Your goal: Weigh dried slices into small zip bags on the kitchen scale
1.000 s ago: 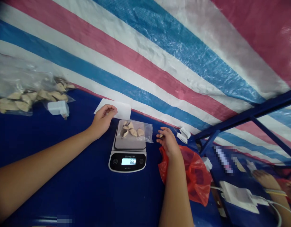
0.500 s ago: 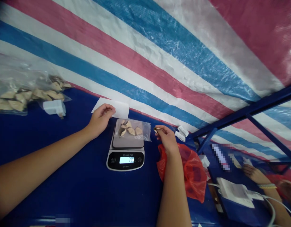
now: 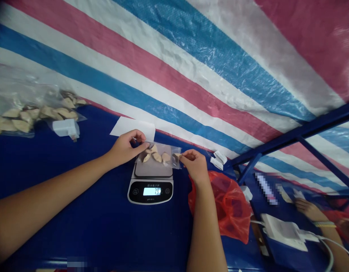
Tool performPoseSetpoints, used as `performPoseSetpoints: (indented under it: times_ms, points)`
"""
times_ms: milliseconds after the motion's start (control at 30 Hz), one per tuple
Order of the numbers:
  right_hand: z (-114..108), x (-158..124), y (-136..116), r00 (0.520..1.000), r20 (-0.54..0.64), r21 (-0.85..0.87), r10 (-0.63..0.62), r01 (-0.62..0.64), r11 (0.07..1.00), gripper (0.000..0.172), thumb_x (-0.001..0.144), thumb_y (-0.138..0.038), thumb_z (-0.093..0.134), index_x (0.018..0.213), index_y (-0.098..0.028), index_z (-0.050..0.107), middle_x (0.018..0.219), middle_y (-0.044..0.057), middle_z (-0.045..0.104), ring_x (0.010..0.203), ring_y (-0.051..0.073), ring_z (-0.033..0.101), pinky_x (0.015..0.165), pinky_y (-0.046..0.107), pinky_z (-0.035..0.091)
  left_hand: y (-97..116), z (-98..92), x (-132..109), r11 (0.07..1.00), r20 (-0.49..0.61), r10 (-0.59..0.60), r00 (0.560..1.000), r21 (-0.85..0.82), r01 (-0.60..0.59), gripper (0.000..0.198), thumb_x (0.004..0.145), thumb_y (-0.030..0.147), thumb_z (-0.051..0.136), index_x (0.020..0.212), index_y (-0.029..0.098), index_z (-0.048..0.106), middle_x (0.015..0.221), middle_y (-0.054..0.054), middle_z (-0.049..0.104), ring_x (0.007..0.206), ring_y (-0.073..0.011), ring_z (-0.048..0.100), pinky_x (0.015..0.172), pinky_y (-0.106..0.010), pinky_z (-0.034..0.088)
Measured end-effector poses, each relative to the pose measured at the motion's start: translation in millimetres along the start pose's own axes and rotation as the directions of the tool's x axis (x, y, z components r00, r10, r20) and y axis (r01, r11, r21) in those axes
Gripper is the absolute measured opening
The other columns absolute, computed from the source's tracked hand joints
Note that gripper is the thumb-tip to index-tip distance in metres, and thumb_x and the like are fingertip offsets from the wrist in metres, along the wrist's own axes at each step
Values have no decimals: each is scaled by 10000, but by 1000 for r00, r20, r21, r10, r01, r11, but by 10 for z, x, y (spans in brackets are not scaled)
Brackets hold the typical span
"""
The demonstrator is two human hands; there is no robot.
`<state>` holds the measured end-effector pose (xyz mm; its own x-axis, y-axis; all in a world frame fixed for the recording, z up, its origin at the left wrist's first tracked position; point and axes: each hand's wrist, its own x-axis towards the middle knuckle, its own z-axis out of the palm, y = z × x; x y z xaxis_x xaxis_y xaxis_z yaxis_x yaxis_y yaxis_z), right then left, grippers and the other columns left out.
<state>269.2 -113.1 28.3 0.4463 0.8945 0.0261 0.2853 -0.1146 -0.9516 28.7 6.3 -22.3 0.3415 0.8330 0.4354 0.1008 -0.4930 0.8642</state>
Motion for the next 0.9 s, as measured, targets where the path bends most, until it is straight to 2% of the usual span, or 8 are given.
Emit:
performPoseSetpoints:
  times_ms: [100,167,233,300,367,433,600,900]
  points:
    - [92,-65,-81,994,101,63,33,-40,997,219,641,-342,825,774,-183,754,695,25,711,592,139,589,573,267,473,17,1,7,1000,-9,-10,1000,-7,10,136,783,310,713,810,216,618,795,4,645,732,-151,573,698,-314,442]
    - [95,-82,-115,991,127,86,52,-64,994,232,650,-342,809,816,-184,777,755,48,741,628,157,624,601,283,501,22,-8,21,998,-34,-47,998,-31,46,152,767,324,721,802,213,622,794,-1,647,726,-154,571,666,-308,427]
    - [44,-62,-113,995,71,87,67,-74,993,216,632,-335,789,785,-185,770,776,61,745,648,172,648,587,283,504,17,-25,44,993,-84,-94,992,-78,87,168,761,346,716,802,211,625,796,-7,644,725,-159,568,636,-303,408]
    - [-37,-10,-76,996,-50,106,68,-63,992,187,603,-329,766,723,-190,733,777,63,735,638,170,647,535,269,480,0,-47,72,982,-155,-146,977,-143,124,171,761,359,700,790,208,626,783,-8,630,731,-164,563,633,-301,403]
    - [-113,50,-24,985,-157,142,68,-46,989,191,594,-336,745,716,-197,694,748,46,713,582,143,608,474,247,429,-20,-69,102,967,-219,-194,956,-207,148,167,762,361,681,767,204,623,762,-4,612,742,-165,554,667,-306,417]
    - [-157,93,23,974,-211,165,80,-45,985,223,603,-358,740,750,-204,674,654,8,659,507,115,537,425,228,367,-37,-84,124,955,-253,-225,941,-247,162,164,759,359,667,754,203,619,745,0,599,741,-164,539,703,-312,429]
    - [-135,107,53,975,-203,142,90,-62,988,265,636,-422,752,758,-203,669,558,-30,569,448,93,467,386,213,312,-47,-90,131,944,-259,-263,929,-270,191,166,747,359,659,752,199,617,722,3,583,704,-155,508,677,-308,416]
    - [-108,99,63,981,-174,91,86,-71,993,388,672,-554,781,686,-205,612,587,-5,601,460,106,502,392,228,359,-54,-85,123,948,-258,-266,929,-245,204,172,755,368,652,759,201,616,718,1,575,717,-165,521,695,-316,428]
